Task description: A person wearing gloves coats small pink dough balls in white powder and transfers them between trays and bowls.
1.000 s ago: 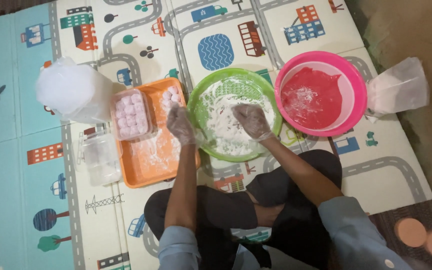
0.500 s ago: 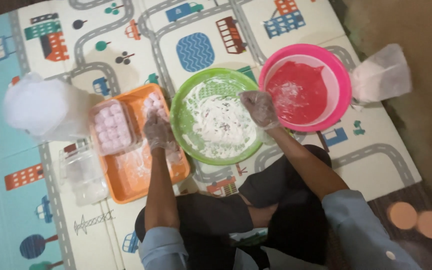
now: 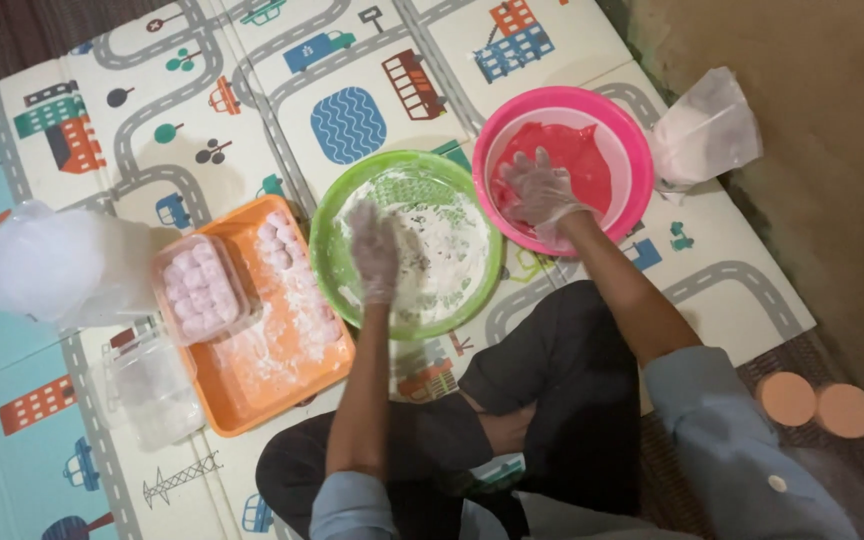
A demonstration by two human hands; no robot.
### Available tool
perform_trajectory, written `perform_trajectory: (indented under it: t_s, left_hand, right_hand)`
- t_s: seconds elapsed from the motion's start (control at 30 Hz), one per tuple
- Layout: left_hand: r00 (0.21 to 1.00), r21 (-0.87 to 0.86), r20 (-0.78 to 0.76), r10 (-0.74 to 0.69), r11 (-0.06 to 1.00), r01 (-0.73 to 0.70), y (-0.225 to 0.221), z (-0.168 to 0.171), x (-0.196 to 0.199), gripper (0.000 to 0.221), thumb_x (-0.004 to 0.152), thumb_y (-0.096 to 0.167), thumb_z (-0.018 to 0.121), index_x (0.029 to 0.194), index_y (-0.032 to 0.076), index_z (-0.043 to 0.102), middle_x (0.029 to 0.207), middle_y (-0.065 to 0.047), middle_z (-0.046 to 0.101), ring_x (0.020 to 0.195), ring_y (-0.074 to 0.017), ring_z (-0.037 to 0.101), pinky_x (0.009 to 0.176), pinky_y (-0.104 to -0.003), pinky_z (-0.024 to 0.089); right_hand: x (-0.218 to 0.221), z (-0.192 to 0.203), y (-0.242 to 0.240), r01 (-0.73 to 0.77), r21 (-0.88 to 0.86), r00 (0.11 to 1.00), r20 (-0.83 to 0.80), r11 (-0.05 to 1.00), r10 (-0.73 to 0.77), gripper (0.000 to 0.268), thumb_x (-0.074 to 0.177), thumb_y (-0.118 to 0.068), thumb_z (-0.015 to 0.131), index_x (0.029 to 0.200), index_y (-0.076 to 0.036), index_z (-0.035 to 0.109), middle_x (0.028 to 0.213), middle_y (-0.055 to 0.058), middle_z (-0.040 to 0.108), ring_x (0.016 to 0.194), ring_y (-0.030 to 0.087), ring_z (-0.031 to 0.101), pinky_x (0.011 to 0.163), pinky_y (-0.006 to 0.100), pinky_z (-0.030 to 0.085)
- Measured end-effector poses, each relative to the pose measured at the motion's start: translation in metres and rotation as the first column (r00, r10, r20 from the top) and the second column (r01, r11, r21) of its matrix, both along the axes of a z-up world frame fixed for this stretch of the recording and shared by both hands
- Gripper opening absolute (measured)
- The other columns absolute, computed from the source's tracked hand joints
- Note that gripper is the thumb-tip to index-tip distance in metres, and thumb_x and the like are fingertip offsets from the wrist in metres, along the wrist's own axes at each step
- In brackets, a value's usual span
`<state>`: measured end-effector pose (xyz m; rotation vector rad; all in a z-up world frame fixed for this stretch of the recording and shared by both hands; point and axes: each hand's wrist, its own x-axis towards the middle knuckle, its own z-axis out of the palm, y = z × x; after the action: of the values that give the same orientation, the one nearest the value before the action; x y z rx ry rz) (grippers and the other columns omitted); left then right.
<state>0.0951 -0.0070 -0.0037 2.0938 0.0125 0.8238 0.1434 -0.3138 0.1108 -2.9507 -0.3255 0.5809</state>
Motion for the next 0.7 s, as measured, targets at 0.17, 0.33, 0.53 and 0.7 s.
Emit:
perform_trajectory:
  t_s: [0.17,0.33,0.53,0.7]
  left_hand:
    - [0.871,-0.269,-0.36,-0.333,0.931,0.245,-0.101,0.119,-0.047,0.046,0.098,0.021,0.066,0.141,0.004,0.06,0.147,-0.023,0.053,0.145,-0.0341,0.04,0.126,-0.042,0.025]
    - [0.903,0.369,-0.227,-0.364,0.826,0.425,-0.142,0.065,-0.048,0.045,0.094,0.016,0.067,0.135,-0.001,0.063,0.148,-0.025,0.053,0.146,-0.033,0.043,0.127,-0.041,0.03]
    - [0.856,0.049,-0.068,-0.513,0.855,0.517,-0.161,0.014,-0.035,0.065,0.1,0.027,0.066,0.147,-0.01,0.043,0.15,-0.036,0.041,0.145,-0.0445,0.037,0.128,-0.049,0.022]
    - [0.797,0.033,-0.528,-0.295,0.93,0.366,-0.166,0.019,-0.037,0.084,0.09,0.059,0.066,0.16,0.024,0.033,0.166,-0.008,0.033,0.152,-0.0339,0.031,0.119,-0.044,0.039]
  right_hand:
    - [-0.007,0.006,0.012,-0.029,0.002,0.998,0.061,1.0,0.029,0.082,0.082,-0.032,0.071,0.158,-0.032,0.039,0.168,0.014,0.025,0.152,0.052,0.009,0.106,0.078,0.028]
    - [-0.009,0.007,0.014,0.009,0.018,0.996,0.092,1.0,-0.011,0.068,0.082,-0.036,0.068,0.149,-0.034,0.054,0.171,0.006,0.024,0.155,0.046,0.003,0.109,0.08,0.022]
    - [-0.009,0.006,0.013,0.13,0.131,0.987,0.078,0.983,-0.141,0.039,0.083,-0.031,0.078,0.123,-0.034,0.075,0.167,0.0,0.037,0.157,0.038,0.011,0.119,0.068,0.021]
    - [0.012,-0.053,0.002,0.254,0.389,0.963,-0.013,0.885,-0.27,0.039,0.084,-0.031,0.077,0.123,-0.034,0.075,0.153,-0.003,0.053,0.15,0.026,0.032,0.122,0.049,0.025]
